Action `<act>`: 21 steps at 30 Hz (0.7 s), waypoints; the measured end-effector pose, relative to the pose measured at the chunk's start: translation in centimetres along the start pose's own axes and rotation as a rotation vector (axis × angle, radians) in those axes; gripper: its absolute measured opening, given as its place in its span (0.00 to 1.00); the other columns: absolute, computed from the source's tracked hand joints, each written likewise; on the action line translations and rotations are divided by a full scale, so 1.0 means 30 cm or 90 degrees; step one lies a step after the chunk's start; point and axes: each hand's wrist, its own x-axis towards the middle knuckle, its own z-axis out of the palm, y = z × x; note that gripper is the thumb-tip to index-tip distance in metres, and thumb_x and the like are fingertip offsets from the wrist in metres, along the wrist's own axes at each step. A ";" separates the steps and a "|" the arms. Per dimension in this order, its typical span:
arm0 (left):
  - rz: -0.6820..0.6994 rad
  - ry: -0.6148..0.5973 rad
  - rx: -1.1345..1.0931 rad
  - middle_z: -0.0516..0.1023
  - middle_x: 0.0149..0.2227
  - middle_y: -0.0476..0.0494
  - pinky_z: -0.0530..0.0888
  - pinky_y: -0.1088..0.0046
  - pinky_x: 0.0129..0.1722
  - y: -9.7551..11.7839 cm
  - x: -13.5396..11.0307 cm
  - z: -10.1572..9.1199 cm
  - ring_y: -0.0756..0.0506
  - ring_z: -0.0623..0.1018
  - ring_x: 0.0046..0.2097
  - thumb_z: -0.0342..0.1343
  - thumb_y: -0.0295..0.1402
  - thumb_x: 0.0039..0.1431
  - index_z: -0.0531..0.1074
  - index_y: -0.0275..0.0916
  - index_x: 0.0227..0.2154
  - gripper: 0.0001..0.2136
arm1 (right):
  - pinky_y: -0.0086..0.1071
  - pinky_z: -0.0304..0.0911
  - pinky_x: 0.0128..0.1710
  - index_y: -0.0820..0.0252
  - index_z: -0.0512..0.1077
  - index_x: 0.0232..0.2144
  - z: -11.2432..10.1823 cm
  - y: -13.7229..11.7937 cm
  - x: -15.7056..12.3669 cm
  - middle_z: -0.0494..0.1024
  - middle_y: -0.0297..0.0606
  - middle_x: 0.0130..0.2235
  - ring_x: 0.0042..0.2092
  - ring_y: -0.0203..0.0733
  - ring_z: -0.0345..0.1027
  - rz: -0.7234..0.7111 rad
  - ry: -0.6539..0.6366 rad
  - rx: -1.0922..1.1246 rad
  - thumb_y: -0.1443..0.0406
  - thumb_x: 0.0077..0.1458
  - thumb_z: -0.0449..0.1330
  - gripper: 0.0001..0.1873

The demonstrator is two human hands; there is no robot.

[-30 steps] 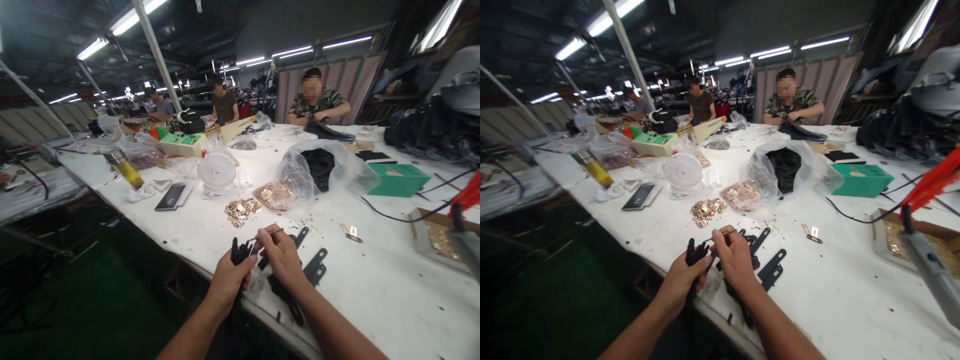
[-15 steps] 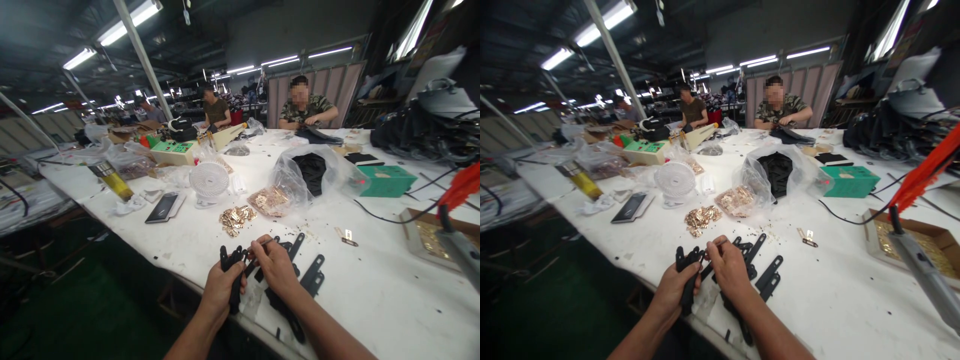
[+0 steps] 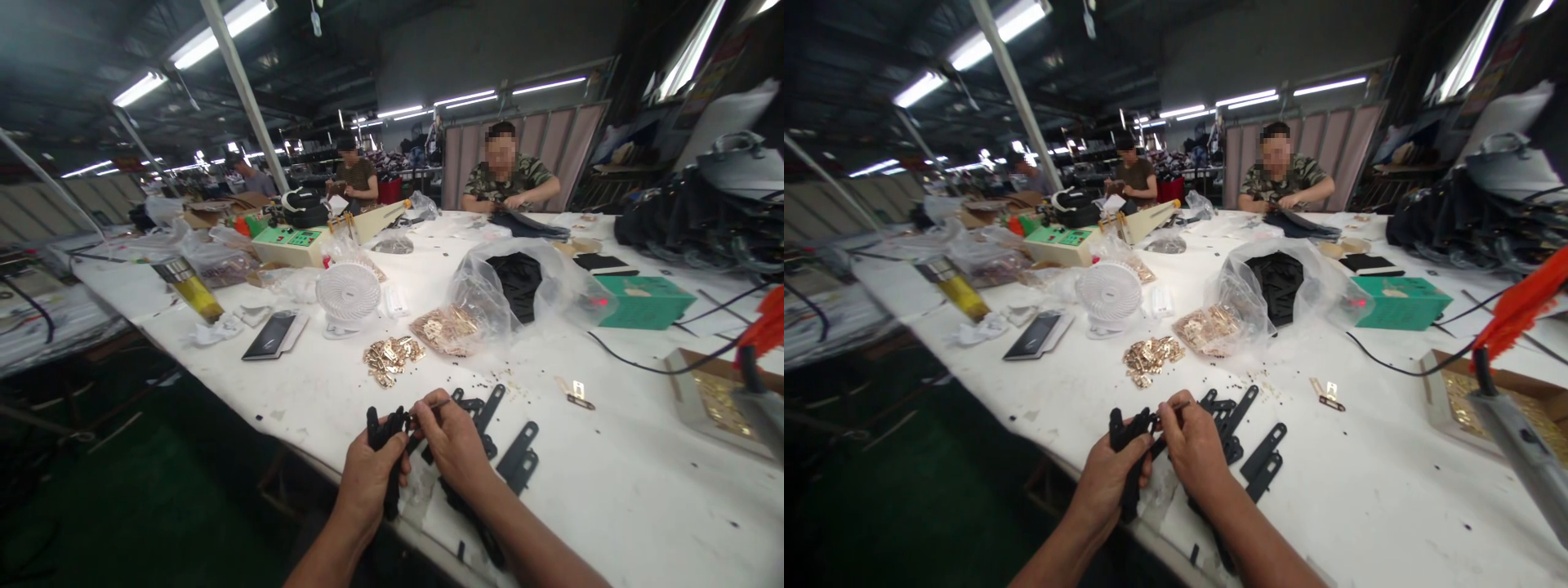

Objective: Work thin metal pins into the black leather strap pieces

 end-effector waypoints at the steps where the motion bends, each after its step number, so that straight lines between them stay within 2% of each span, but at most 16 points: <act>1: -0.001 -0.001 -0.001 0.73 0.18 0.50 0.66 0.79 0.19 0.001 -0.001 -0.001 0.52 0.68 0.18 0.65 0.41 0.52 0.74 0.33 0.44 0.21 | 0.33 0.63 0.34 0.56 0.68 0.31 0.000 -0.001 0.000 0.75 0.33 0.27 0.30 0.41 0.71 -0.010 -0.001 -0.018 0.57 0.65 0.52 0.13; 6: 0.006 0.002 0.004 0.72 0.17 0.50 0.66 0.78 0.19 0.009 -0.011 0.000 0.51 0.68 0.18 0.66 0.44 0.49 0.74 0.33 0.44 0.23 | 0.32 0.61 0.35 0.56 0.68 0.33 0.005 -0.009 -0.005 0.75 0.32 0.28 0.31 0.41 0.71 -0.003 -0.004 -0.012 0.58 0.66 0.52 0.12; 12: 0.017 0.029 0.021 0.73 0.16 0.49 0.63 0.79 0.16 0.003 -0.011 0.000 0.51 0.67 0.15 0.66 0.46 0.47 0.75 0.33 0.43 0.25 | 0.32 0.63 0.38 0.57 0.73 0.31 0.007 -0.027 -0.005 0.77 0.34 0.30 0.34 0.43 0.72 -0.016 -0.055 0.021 0.58 0.66 0.52 0.15; 17: 0.025 -0.004 0.051 0.75 0.16 0.44 0.64 0.77 0.16 -0.014 -0.005 -0.010 0.50 0.67 0.15 0.65 0.47 0.47 0.75 0.33 0.38 0.22 | 0.34 0.65 0.40 0.57 0.76 0.37 -0.008 -0.007 0.010 0.79 0.37 0.35 0.36 0.46 0.73 -0.032 -0.007 0.019 0.56 0.65 0.54 0.14; 21: 0.023 -0.014 0.053 0.74 0.15 0.46 0.64 0.77 0.16 -0.004 -0.017 -0.008 0.51 0.67 0.15 0.66 0.45 0.47 0.75 0.33 0.34 0.19 | 0.36 0.67 0.40 0.57 0.77 0.38 -0.021 0.003 0.015 0.79 0.39 0.37 0.36 0.46 0.74 -0.034 0.011 0.007 0.55 0.64 0.54 0.16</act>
